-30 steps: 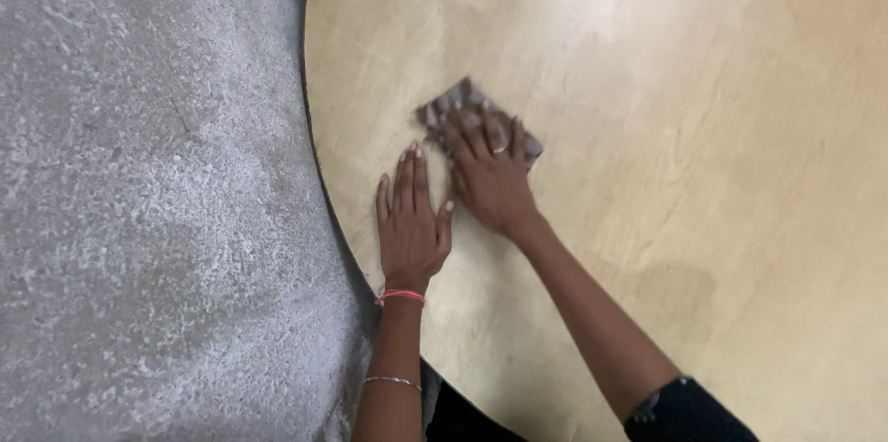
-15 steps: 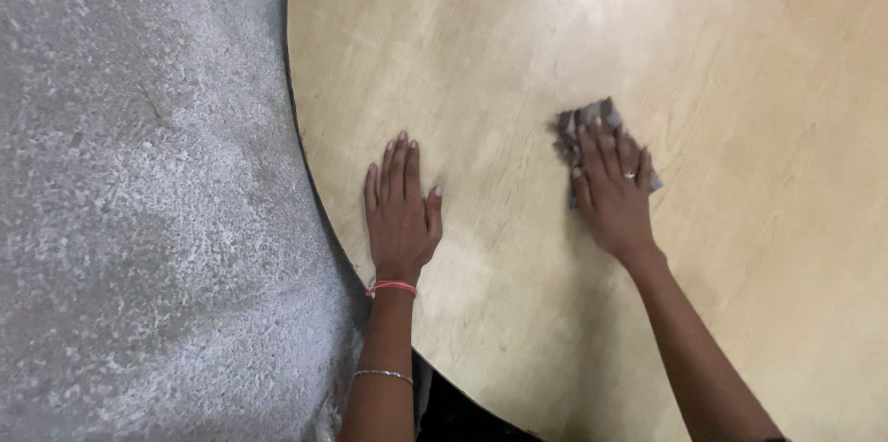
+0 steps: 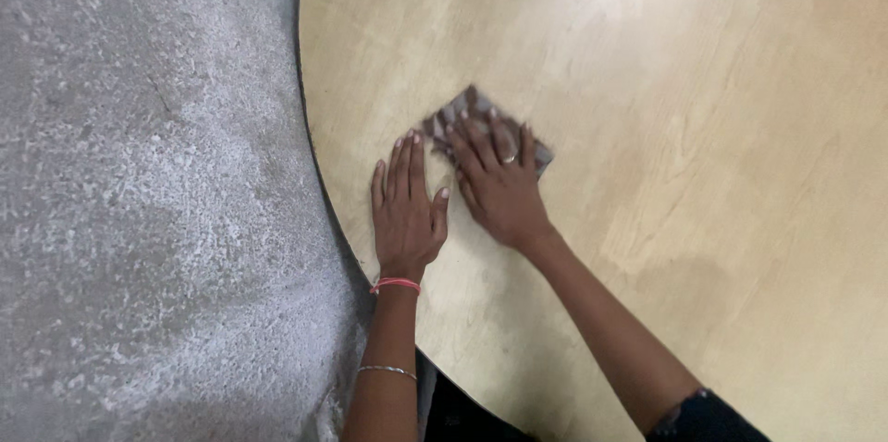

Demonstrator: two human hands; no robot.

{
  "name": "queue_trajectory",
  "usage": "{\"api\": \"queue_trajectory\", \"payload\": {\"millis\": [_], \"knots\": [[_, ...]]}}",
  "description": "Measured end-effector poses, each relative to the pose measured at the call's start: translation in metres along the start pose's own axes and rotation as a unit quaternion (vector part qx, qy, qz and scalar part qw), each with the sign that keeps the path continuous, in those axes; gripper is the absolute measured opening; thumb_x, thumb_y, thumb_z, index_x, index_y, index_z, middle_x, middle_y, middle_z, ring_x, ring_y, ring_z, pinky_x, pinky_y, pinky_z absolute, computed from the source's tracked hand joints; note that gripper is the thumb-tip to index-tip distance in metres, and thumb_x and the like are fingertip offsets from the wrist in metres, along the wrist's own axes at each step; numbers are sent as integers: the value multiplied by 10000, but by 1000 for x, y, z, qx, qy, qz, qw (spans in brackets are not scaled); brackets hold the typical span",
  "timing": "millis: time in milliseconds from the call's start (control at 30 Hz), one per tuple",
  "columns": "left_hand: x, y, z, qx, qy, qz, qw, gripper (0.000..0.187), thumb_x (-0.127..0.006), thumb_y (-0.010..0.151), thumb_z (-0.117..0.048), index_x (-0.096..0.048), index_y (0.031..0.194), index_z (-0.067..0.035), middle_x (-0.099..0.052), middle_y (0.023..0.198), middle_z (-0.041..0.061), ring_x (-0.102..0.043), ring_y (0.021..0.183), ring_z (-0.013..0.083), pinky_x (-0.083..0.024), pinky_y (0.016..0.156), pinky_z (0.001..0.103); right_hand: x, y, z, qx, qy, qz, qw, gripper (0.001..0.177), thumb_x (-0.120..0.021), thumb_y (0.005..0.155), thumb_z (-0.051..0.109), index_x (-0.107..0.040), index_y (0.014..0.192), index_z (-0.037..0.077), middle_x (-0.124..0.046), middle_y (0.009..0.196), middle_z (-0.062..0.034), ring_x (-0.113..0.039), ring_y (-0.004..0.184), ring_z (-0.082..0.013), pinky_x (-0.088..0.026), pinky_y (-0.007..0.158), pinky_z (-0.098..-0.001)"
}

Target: The person wipes a large round wooden table surface with a cloth, moving in circular and sweeping motions. They then pick up a spray bottle and apply liquid to the table before continuing to wipe the surface.

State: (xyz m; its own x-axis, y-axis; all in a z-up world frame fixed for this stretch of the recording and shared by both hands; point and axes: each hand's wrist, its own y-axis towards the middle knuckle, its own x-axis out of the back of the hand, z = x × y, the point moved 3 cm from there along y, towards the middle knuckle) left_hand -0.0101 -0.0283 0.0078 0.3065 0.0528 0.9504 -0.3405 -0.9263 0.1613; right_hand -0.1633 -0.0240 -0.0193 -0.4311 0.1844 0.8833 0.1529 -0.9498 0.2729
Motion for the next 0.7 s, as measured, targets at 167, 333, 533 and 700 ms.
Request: {"api": "queue_trajectory", "payload": {"millis": [167,333,533,700], "knots": [[-2,0,0,0,17,0,1000,720,-516,988,-294,-271,1619,-48,-322,1687,105,-274,1572,241,-171,1291,472,22,-67,18,21,28,40,999,621,-559,981,258,-405,1572,141,-359,1654,-81,-261,1542,-349,-122,1238,-636],[-2,0,1,-6,5,-12,1000,685,-511,1025,-305,-292,1615,-35,-325,1683,118,-281,1572,252,-179,1289,480,26,-106,-61,-56,-1,68,996,653,-547,975,278,-364,1584,127,-330,1656,-115,-263,1521,-390,-135,1235,-607],[5,3,-6,-4,3,-7,1000,717,-527,979,-312,-296,1596,-28,-337,1658,135,-288,1545,271,-185,1257,492,31,-78,-156,-239,-22,-6,971,641,-439,1054,294,-264,1652,142,-249,1726,-114,-135,1592,-394,-33,1219,-665],[1,0,-5,-7,19,-6,1000,708,-508,995,-324,-287,1601,-33,-338,1661,129,-291,1554,264,-189,1273,486,7,18,-170,-202,7,-4,979,675,-429,1048,290,-203,1665,139,-175,1737,-124,-60,1584,-384,28,1209,-682]]}}
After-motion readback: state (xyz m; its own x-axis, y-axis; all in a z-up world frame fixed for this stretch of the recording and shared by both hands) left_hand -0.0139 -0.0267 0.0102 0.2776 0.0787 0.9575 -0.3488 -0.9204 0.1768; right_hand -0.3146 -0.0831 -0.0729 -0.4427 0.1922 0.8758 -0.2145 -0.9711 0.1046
